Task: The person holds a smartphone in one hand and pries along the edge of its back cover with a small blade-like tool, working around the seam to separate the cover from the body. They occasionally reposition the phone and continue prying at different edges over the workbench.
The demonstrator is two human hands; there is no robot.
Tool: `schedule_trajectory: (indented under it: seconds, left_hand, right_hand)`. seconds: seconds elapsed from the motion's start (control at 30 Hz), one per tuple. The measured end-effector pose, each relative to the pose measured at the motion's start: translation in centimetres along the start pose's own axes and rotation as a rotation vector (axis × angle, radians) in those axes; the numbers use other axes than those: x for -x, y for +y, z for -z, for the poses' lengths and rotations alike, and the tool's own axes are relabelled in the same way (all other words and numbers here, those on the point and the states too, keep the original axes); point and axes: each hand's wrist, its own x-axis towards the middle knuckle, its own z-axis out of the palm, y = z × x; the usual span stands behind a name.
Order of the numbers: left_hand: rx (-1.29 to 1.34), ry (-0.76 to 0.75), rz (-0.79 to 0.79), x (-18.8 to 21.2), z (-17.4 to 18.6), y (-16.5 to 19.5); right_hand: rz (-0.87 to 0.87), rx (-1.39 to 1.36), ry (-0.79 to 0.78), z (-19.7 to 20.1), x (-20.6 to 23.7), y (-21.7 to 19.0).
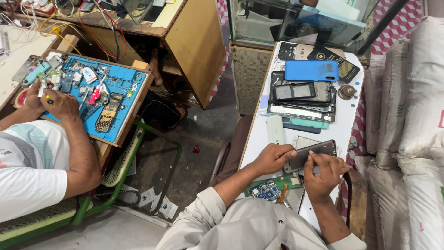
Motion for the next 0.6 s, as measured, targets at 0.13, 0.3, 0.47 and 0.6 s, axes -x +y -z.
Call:
schedule_trajectory:
  seconds: [0.13,0.3,0.47,0.6]
  left_hand:
    - [0.04,0.004,0.023,0.02,-0.07,-0.46]
    - [0.067,0.01,0.034,0.07,-0.06,-0.58]
    - [0.189,-0.02,0.109,0.24,0.12,-0.61]
    - [0.175,0.014,0.036,0.25,0.1,-0.98]
  right_hand:
    - [-0.061,0.005,0.003,0.12,-0.04,0.08]
    - [0.03,-0.016,-0.015,0.05,-0.05,-0.07]
    - [0.013,-0.05,-0.017,0.03,-0.18,-0.05]
    - [0.043,-0.048,-0.022,0.11,-0.29,-0.26]
